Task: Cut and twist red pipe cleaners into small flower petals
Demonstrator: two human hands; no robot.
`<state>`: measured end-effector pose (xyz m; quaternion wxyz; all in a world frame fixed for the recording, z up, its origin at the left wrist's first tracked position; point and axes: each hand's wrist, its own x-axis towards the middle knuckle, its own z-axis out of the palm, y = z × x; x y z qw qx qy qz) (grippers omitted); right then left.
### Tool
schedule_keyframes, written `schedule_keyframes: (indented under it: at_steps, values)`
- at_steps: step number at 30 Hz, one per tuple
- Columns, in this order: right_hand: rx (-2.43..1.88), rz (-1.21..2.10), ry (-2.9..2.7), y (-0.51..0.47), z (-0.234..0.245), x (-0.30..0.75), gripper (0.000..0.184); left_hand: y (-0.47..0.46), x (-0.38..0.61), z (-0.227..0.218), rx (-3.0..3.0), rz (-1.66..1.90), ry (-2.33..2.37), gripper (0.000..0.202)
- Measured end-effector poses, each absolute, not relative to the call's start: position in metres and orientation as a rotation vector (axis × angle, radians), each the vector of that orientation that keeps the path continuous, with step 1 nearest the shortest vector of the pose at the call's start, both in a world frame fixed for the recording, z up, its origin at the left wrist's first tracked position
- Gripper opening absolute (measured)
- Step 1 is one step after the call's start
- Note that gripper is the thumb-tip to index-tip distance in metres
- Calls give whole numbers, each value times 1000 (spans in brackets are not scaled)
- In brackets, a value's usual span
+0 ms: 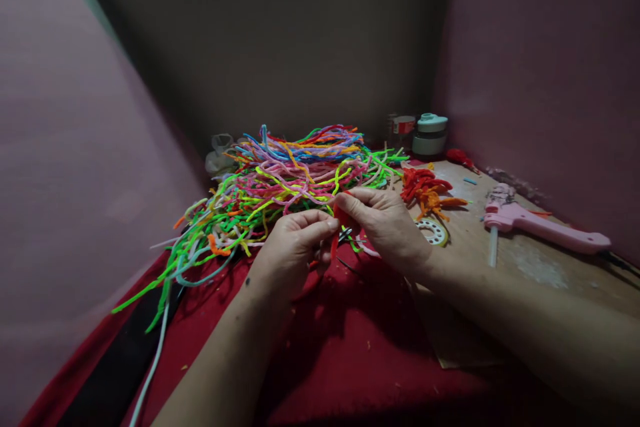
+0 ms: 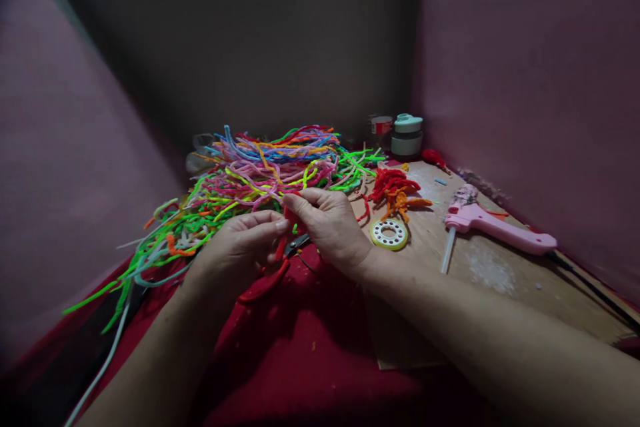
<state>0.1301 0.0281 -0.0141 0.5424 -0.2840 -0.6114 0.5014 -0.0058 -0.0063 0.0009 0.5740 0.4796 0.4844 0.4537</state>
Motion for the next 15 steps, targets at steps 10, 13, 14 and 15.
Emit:
schedule_keyframes:
  at_steps: [10,13,14,15]
  values:
    - [-611,1629,-1244,29,-20,126,14,-6,-14,5,1389,1094,1298,20]
    - [-654,1585,-1260,30,-19,126,14,-5,-14,7,1446,1168,1392,22]
    - [-668,1573,-1268,30,-19,125,14,-5,-13,8,1461,1222,1414,23]
    - [-682,1565,-1279,30,-19,125,14,-4,-13,8,1473,1271,1425,24]
